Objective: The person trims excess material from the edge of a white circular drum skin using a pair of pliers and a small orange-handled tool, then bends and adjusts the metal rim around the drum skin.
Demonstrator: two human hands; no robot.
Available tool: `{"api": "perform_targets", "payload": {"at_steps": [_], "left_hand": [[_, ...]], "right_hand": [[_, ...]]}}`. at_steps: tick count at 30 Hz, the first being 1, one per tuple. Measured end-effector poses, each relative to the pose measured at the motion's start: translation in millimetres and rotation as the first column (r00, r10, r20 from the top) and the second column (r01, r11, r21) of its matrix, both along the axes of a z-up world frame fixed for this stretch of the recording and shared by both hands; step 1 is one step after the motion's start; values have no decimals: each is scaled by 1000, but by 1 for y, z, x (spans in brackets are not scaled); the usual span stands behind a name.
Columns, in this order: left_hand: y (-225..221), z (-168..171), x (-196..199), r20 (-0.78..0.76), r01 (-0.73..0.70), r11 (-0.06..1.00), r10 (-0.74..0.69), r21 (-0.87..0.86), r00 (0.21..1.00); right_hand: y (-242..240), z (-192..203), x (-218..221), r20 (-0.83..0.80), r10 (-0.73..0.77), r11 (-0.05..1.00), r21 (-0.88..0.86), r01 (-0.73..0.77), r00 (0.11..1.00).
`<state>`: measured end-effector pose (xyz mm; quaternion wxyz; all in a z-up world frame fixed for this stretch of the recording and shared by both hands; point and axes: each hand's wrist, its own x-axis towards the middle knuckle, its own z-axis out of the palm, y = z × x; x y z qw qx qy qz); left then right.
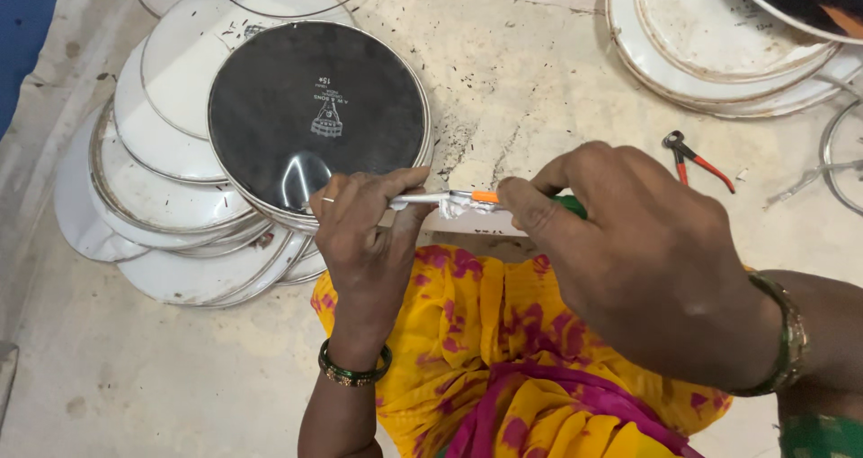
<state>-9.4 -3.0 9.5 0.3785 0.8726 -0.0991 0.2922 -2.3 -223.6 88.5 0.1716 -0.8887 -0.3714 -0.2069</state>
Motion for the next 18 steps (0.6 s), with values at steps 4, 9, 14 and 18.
{"api": "perform_targets", "payload": {"at_steps": [4, 9, 14, 18], "left_hand": [[-1, -1, -2, 11, 8, 1000, -8, 1, 1000], [-4, -2, -3, 22, 12, 1000, -12, 20, 1000], [-7, -2, 0, 56, 1, 1000, -3, 28, 998], [-8, -3, 1, 55, 7, 1000, -8, 12, 998]], "right_hand": [[0, -6, -4, 77, -20, 1000, 18, 19, 997], [-1, -14, -9, 116, -41, 996, 83, 31, 992], [-4, -24, -12, 188, -74, 992, 116, 52, 979], [-4, -34, -12, 155, -105, 985, 154, 81, 982]]}}
